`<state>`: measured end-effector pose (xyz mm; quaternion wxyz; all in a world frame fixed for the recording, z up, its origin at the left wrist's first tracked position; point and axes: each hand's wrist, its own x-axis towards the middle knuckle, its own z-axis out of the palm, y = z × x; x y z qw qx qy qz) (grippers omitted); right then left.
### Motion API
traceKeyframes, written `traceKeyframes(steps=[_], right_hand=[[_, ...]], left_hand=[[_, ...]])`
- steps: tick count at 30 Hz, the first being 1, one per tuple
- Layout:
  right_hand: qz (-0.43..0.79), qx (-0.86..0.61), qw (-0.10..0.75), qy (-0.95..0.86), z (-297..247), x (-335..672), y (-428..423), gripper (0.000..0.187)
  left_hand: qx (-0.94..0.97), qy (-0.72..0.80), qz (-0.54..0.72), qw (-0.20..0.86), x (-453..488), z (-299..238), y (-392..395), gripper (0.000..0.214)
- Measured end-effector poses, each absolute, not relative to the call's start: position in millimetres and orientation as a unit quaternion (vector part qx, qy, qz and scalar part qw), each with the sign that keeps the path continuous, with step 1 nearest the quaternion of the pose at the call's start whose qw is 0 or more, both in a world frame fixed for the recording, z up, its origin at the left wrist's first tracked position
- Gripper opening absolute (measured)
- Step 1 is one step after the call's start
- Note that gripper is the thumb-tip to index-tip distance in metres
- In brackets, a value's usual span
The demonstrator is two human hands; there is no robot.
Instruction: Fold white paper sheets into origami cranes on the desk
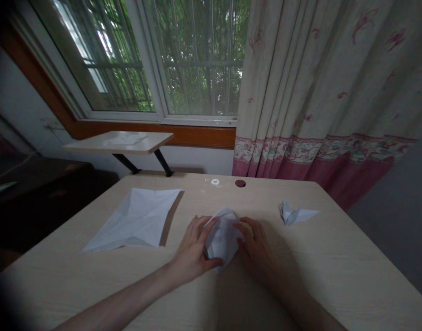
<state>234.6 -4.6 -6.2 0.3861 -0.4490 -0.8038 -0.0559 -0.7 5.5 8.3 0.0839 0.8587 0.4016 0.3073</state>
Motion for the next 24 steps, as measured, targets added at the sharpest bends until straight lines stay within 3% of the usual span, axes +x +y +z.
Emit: traceKeyframes(steps=[9, 24], right_hand=[[-0.078, -0.425, 0.342, -0.835, -7.3, 236.0, -2.7, 0.047], [-0.047, -0.431, 0.358, -0.827, -7.0, 234.2, -7.2, 0.048]], left_hand=[[0.855, 0.408, 0.305, 0.099, -1.1, 8.3, 7.2, 0.120], [0.851, 0.418, 0.299, 0.111, 0.4, 7.5, 7.9, 0.129]])
